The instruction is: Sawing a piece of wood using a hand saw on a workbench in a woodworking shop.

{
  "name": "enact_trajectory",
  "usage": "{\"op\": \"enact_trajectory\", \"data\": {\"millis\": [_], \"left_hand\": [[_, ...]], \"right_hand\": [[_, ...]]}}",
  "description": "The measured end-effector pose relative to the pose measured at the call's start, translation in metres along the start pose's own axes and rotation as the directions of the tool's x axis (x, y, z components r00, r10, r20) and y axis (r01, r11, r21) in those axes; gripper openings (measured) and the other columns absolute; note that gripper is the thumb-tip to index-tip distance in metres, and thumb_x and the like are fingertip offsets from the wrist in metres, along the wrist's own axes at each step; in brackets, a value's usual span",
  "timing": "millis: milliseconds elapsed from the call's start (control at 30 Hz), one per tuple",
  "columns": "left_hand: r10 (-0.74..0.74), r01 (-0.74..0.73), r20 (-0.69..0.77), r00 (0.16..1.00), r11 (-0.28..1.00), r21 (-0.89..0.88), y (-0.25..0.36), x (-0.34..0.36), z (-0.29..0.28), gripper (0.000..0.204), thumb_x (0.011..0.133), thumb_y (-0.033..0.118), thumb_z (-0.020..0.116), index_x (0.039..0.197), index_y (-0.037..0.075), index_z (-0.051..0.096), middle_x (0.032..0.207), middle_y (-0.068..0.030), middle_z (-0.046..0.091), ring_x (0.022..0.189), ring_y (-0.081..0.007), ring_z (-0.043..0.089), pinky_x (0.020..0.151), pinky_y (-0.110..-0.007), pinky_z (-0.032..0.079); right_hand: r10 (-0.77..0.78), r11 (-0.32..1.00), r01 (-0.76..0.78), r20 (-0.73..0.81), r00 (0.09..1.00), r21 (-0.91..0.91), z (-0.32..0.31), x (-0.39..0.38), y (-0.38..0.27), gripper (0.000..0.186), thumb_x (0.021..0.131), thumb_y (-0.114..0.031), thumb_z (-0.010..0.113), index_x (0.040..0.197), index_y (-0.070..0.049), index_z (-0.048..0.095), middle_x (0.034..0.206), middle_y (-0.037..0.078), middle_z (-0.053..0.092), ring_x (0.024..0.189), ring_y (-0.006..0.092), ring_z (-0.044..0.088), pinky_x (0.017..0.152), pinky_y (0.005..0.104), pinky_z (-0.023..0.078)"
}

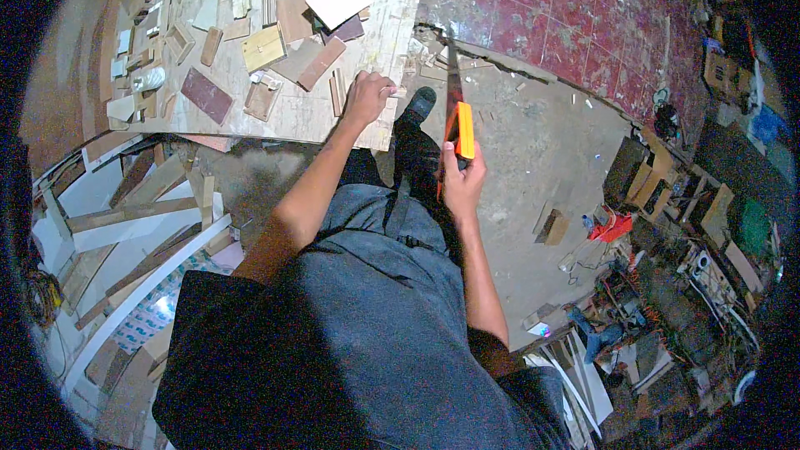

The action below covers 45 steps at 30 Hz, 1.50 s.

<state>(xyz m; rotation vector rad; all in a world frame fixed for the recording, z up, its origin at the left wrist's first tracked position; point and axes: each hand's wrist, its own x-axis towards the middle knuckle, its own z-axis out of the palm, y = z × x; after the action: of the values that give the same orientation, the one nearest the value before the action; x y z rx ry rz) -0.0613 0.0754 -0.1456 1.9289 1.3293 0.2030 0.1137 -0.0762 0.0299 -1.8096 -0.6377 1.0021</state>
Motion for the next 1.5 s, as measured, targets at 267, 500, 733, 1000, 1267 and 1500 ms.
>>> {"op": "enact_trajectory", "data": {"millis": [267,500,733,1000,1267,1500], "left_hand": [[0.138,-0.129,-0.135,0.981,0.989,0.072,0.007,0.003,-0.008,0.014,0.085,0.021,0.073,0.095,0.017,0.080,0.094,-0.0055,0.065,0.095,-0.0297,0.057,0.087,-0.041,0.047],[0.140,-0.142,-0.071,0.988,0.990,-0.022,-0.002,0.011,-0.004,0.011,0.083,0.018,0.072,0.090,0.014,0.080,0.091,-0.0060,0.069,0.090,-0.0288,0.059,0.083,-0.040,0.049],[0.200,-0.205,-0.108,0.974,0.978,-0.034,-0.001,0.010,-0.002,0.011,0.082,0.019,0.073,0.090,0.014,0.080,0.090,-0.0053,0.069,0.089,-0.0287,0.059,0.083,-0.040,0.048],[0.172,-0.180,-0.155,0.973,0.983,-0.041,-0.003,0.008,0.005,0.007,0.080,0.017,0.076,0.086,0.015,0.080,0.088,-0.0043,0.068,0.090,-0.0283,0.060,0.084,-0.041,0.050],[0.161,-0.171,-0.137,0.977,0.983,-0.068,-0.006,0.010,0.007,0.009,0.081,0.015,0.074,0.088,0.010,0.079,0.089,-0.0071,0.069,0.089,-0.0295,0.060,0.085,-0.041,0.048],[0.176,-0.199,-0.199,0.964,0.975,-0.103,-0.004,0.013,0.008,0.006,0.078,0.012,0.074,0.082,0.008,0.076,0.087,-0.0078,0.068,0.091,-0.0295,0.061,0.084,-0.041,0.050]], "right_hand": [[0.189,0.970,-0.207,0.142,0.972,0.129,0.027,0.001,-0.008,0.015,0.101,-0.019,0.062,0.103,-0.005,0.058,0.070,-0.001,0.056,0.050,0.0073,0.051,0.044,0.0257,0.045],[0.160,0.979,-0.172,0.107,0.981,0.113,0.041,-0.007,-0.007,0.012,0.100,-0.015,0.062,0.102,-0.004,0.058,0.078,-0.003,0.056,0.068,0.0043,0.051,0.058,0.0233,0.043],[0.171,0.962,-0.191,0.116,0.978,0.194,0.050,-0.011,-0.014,0.011,0.100,-0.013,0.062,0.097,-0.004,0.057,0.078,-0.003,0.056,0.068,0.0048,0.051,0.059,0.0235,0.043],[0.203,0.964,-0.222,0.133,0.970,0.148,0.057,-0.015,-0.017,0.011,0.100,-0.014,0.061,0.097,-0.005,0.056,0.069,-0.003,0.054,0.054,0.0059,0.050,0.048,0.0248,0.041],[0.214,0.974,-0.222,0.123,0.969,0.053,0.060,-0.012,-0.031,0.012,0.099,-0.014,0.063,0.098,-0.004,0.056,0.065,-0.003,0.052,0.049,0.0061,0.048,0.043,0.0249,0.039],[0.215,0.971,-0.232,0.214,0.953,0.057,0.060,-0.005,-0.019,0.020,0.098,-0.014,0.062,0.112,-0.002,0.056,0.070,-0.002,0.053,0.051,0.0072,0.049,0.046,0.0260,0.041]]}}
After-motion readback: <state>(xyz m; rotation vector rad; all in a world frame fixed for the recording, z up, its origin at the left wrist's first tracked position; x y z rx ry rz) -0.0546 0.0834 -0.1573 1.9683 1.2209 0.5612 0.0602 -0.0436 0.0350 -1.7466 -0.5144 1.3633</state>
